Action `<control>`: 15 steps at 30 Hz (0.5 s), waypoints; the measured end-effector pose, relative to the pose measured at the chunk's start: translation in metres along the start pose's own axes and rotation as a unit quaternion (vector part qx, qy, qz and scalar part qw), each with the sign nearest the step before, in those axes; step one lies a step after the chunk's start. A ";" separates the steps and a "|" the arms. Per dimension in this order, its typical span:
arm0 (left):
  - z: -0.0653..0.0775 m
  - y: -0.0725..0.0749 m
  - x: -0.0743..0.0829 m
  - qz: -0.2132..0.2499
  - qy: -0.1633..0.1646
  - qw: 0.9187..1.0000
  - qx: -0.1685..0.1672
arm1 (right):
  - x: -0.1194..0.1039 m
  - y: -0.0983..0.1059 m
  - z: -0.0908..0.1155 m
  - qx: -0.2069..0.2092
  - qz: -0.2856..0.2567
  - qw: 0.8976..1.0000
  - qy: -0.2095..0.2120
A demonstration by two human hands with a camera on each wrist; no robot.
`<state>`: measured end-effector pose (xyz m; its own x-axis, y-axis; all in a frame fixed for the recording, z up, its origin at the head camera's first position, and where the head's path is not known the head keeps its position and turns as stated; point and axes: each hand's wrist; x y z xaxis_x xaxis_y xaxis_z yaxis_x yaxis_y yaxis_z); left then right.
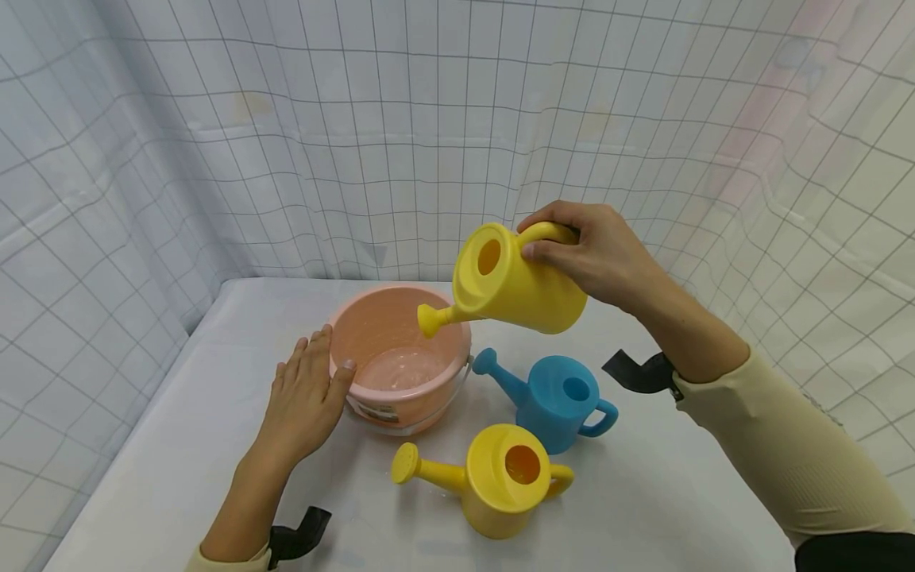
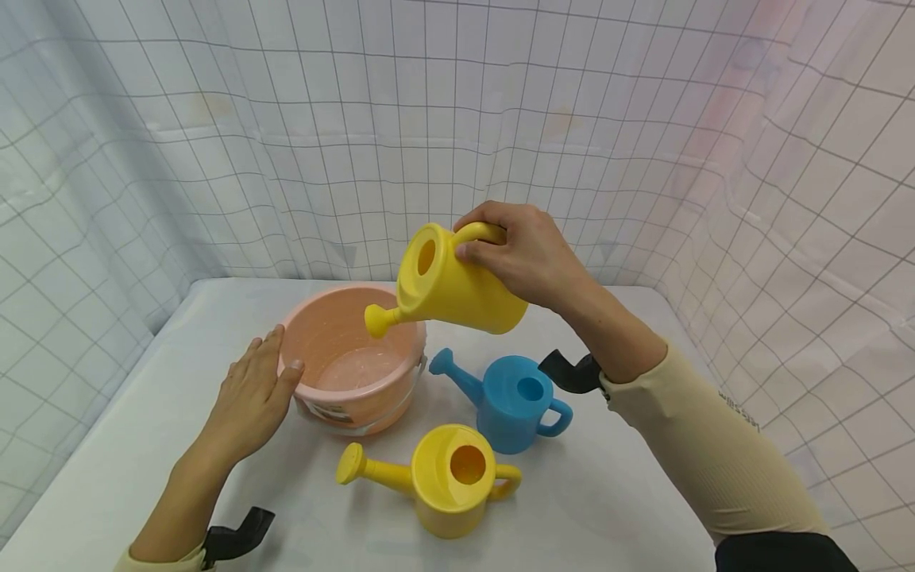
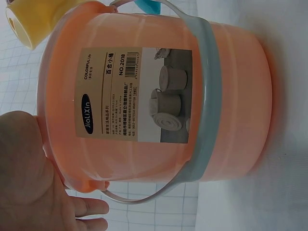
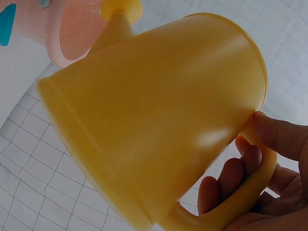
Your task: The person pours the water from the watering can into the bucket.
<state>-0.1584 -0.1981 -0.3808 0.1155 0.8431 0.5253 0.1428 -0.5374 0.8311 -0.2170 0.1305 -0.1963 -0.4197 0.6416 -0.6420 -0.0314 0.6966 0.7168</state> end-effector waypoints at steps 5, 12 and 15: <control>0.000 0.000 0.000 -0.001 -0.002 1.000 0.000 | 0.000 0.000 0.000 0.000 0.001 1.000 0.002; 0.000 -0.001 0.000 -0.001 -0.002 1.000 0.001 | -0.001 0.000 0.000 -0.002 0.002 1.000 0.003; 0.000 -0.001 0.000 -0.002 -0.002 1.000 0.001 | -0.001 0.001 0.001 -0.003 0.003 1.000 0.004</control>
<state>-0.1587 -0.1979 -0.3813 0.1187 0.8447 0.5219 0.1443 -0.5347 0.8326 -0.2159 0.1307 -0.1952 -0.4268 0.6428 -0.6361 -0.0338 0.6915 0.7216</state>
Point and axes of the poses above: each hand's wrist, its own z-axis away from the middle knuckle, its own y-axis out of the back of the hand, x = y × z, and after that the axes turned 1 degree about x, right-handed
